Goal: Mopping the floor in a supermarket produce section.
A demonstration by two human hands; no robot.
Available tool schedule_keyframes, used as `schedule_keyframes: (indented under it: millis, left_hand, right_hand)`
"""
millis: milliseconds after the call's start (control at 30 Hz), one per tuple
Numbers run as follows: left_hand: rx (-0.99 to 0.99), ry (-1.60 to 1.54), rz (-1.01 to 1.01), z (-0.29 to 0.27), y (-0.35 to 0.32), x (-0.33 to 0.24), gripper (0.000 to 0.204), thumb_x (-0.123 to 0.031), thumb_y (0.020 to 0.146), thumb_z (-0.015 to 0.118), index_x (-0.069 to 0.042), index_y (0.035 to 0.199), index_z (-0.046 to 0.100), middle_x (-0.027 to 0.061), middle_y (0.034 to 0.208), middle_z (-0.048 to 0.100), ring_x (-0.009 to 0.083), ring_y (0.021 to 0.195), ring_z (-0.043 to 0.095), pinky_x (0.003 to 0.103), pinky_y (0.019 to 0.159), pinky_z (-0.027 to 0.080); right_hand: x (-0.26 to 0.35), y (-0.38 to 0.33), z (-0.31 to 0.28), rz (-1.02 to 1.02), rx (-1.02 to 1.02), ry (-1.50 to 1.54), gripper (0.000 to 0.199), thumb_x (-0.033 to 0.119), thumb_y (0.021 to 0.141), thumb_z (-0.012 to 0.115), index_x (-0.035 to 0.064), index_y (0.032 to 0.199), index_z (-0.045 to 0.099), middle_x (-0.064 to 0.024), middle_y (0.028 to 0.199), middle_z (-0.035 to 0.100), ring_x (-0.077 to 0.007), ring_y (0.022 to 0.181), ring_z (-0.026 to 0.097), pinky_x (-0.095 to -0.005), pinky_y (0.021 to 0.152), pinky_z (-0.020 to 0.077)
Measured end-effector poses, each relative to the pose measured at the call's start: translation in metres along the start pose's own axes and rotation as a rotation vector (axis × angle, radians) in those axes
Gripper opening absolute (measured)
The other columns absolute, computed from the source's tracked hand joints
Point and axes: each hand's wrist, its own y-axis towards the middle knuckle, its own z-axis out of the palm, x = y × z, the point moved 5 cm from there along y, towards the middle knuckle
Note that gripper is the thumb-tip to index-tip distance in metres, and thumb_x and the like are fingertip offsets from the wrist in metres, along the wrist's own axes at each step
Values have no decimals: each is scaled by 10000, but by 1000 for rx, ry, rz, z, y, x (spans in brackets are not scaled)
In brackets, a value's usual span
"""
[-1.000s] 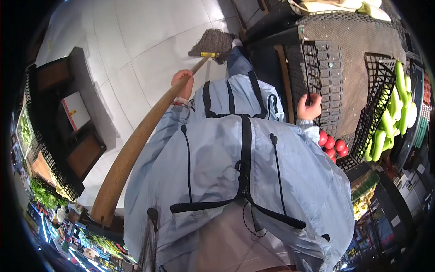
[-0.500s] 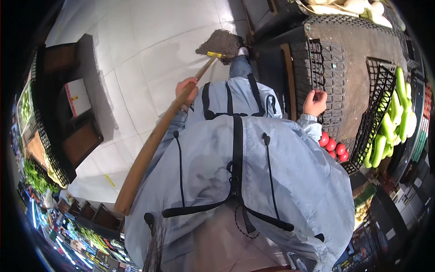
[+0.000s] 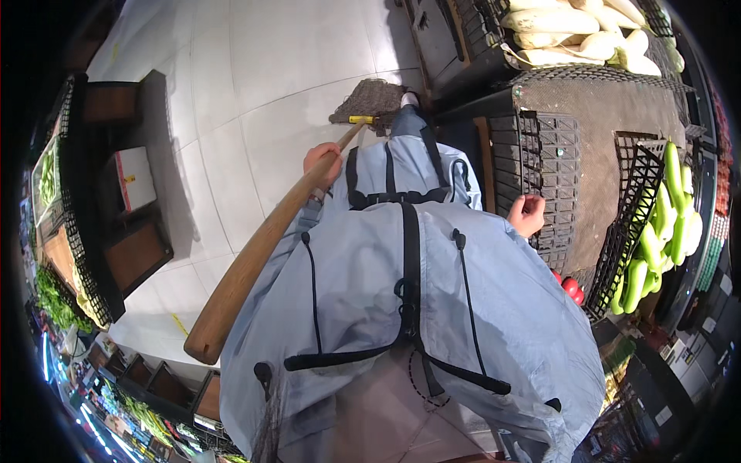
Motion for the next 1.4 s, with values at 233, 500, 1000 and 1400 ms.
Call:
schedule_keyframes:
  millis: [233,500,1000,1400]
  left_hand:
    - [25,12,-23,0,-27,-11,95,-31,621,576,-52,707,541,97,767,572,216,718,558,284,666,435]
    - [-112,-107,-167,-4,-40,8,95,3,662,581,-32,747,561,72,820,581,145,772,545,253,708,428]
    - [-116,-32,-184,14,-2,6,101,-26,626,555,-55,722,542,71,725,562,183,694,555,261,645,434]
    - [-42,-35,18,13,-17,-5,126,-18,598,563,-48,719,543,88,740,562,203,697,561,272,659,441]
  right_hand:
    - [14,3,-8,-100,-52,-108,165,143,658,588,26,736,501,-90,610,545,-206,550,552,-291,533,440]
    - [-6,4,-3,-22,-4,237,76,19,720,514,-6,786,485,-64,693,558,-111,605,537,-226,561,435]
    - [-26,-1,-2,107,-77,142,70,70,731,527,13,716,490,-64,623,569,-103,571,549,-235,523,443]
    - [12,5,-3,-93,-103,-182,155,165,652,586,38,684,504,-90,583,545,-231,512,545,-312,493,433]
